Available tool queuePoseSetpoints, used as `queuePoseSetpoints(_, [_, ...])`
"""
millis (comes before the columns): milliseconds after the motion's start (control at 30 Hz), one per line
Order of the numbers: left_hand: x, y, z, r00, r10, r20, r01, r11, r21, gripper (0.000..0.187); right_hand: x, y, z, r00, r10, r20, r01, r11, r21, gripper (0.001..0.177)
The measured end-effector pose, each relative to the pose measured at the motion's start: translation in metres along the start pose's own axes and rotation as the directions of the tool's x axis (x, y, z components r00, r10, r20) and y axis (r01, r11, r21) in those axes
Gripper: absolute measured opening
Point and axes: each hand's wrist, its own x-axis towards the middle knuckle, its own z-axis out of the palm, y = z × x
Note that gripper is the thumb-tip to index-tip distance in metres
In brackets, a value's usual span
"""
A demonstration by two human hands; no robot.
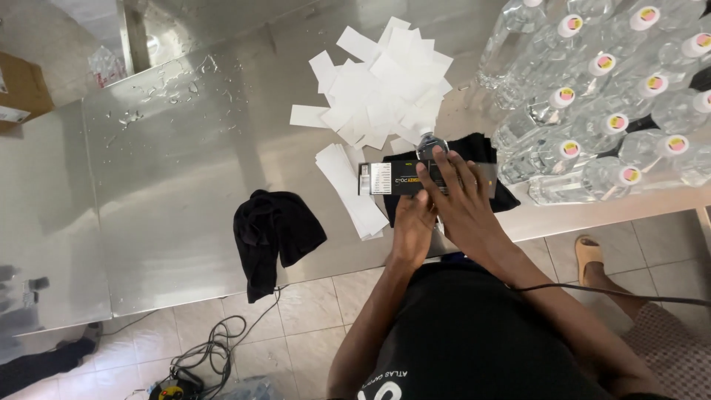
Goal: Manually applying adhesive labels to plastic water bottles on a production table.
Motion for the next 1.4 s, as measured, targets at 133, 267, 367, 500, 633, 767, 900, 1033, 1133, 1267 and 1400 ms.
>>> queuePoseSetpoints(133, [0.003,0.02,0.006,0.997,0.003,-0.078,-0.005,1.0,-0.021,0.005,-0.014,0.02,-0.009,0.983,0.089,-0.163,-0.031,0.945,0.326,0.066])
queuePoseSetpoints(267, [0.017,-0.002,-0.066,0.984,-0.131,0.118,0.044,0.829,0.557,0.058,-0.024,0.047,-0.015,0.91,0.411,-0.052,-0.265,0.674,0.69,0.037])
queuePoseSetpoints(367, [0.003,0.033,-0.029,0.918,-0.313,0.244,0.09,0.763,0.64,0.063,-0.022,0.064,0.002,0.763,0.375,0.527,-0.62,0.19,0.762,0.033])
queuePoseSetpoints(500, [0.002,0.047,-0.038,0.889,-0.41,0.204,0.201,0.75,0.631,0.073,-0.002,0.031,-0.028,0.741,0.39,0.547,-0.591,-0.009,0.807,0.03])
queuePoseSetpoints(633, [-0.003,0.03,-0.068,0.908,-0.411,0.078,0.381,0.89,0.249,0.064,-0.02,0.027,0.001,0.704,0.486,0.518,-0.43,-0.289,0.855,0.024])
queuePoseSetpoints(767, [-0.008,-0.017,-0.098,0.984,-0.175,0.028,0.177,0.955,-0.24,0.044,-0.059,0.036,0.071,0.654,0.511,0.558,-0.279,-0.523,0.806,0.04])
queuePoseSetpoints(900, [-0.005,-0.057,-0.098,0.998,-0.039,-0.041,0.033,0.99,-0.139,0.038,-0.025,0.029,0.051,0.627,0.568,0.533,-0.334,-0.421,0.843,0.025])
queuePoseSetpoints(1033, [0.002,-0.124,-0.172,0.981,-0.06,-0.187,-0.031,0.893,-0.449,0.052,-0.054,0.054,0.112,0.575,0.639,0.512,-0.309,-0.41,0.858,0.019])
queuePoseSetpoints(1133, [0.009,-0.125,-0.165,0.96,-0.084,-0.268,-0.073,0.847,-0.526,0.036,-0.045,0.055,0.117,0.541,0.657,0.524,-0.262,-0.461,0.848,0.022])
queuePoseSetpoints(1267, [0.007,-0.1,-0.133,0.958,-0.074,-0.276,-0.122,0.765,-0.632,0.02,-0.039,0.047,0.113,0.556,0.674,0.487,-0.266,-0.411,0.872,0.032])
queuePoseSetpoints(1400, [0.018,-0.101,-0.134,0.947,-0.088,-0.309,-0.139,0.754,-0.642,0.011,-0.02,0.039,0.075,0.599,0.681,0.421,-0.317,-0.282,0.906,0.044])
